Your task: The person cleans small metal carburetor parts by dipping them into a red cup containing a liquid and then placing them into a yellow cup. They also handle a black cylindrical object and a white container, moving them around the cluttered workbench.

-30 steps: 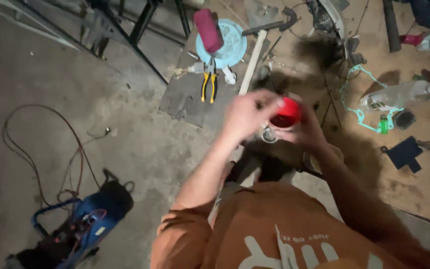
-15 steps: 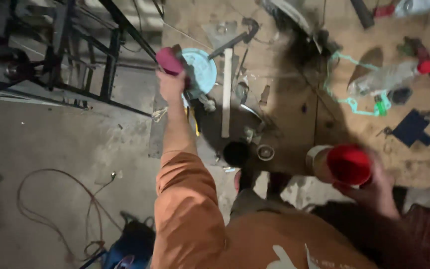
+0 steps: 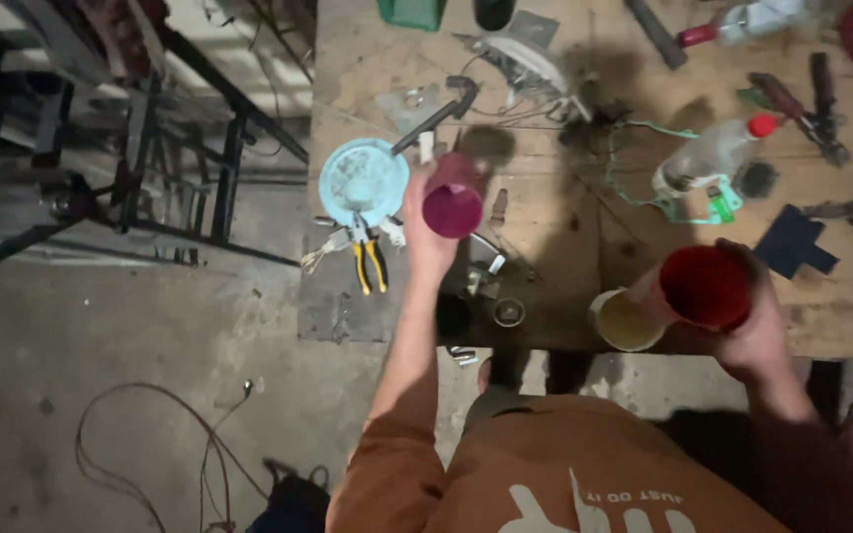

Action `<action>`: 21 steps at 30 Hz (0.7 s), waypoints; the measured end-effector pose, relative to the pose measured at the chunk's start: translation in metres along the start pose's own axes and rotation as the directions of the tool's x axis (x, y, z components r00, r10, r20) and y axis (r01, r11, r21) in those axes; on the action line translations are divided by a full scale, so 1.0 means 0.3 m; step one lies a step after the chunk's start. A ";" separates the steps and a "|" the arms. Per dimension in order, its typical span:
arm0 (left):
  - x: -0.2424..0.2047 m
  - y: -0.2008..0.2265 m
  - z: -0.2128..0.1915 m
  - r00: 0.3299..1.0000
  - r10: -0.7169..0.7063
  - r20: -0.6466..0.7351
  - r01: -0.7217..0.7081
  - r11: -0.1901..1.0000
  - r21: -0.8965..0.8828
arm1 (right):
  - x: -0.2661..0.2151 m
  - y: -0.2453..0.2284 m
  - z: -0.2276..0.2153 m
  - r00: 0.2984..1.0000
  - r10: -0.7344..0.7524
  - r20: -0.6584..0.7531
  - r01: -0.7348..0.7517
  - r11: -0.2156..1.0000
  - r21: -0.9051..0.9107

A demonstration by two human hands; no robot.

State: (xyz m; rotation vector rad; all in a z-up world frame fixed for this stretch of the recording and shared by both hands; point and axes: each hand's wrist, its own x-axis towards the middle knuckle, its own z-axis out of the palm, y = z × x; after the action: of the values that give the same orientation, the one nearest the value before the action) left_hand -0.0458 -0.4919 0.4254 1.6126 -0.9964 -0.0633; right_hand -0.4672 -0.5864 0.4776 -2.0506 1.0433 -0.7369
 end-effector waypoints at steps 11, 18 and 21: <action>-0.143 0.129 0.256 0.991 0.000 0.131 0.001 1.000 -0.002 | -0.039 0.072 -0.064 0.996 -0.081 0.026 0.077 0.986 0.145; -0.410 -0.214 0.583 0.935 -0.194 0.297 0.256 0.948 -0.188 | 0.027 -0.101 -0.085 0.946 -0.311 0.092 0.290 0.938 0.189; -0.440 -0.219 0.559 0.924 -0.224 0.309 0.271 0.955 -0.118 | 0.041 -0.103 -0.072 0.948 -0.299 0.112 0.270 0.938 0.216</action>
State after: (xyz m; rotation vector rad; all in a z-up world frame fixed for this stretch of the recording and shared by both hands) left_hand -0.1825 -0.5441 0.2567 1.6015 -0.9760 -0.5579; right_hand -0.4633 -0.5911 0.5168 -2.0669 0.5720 -0.7902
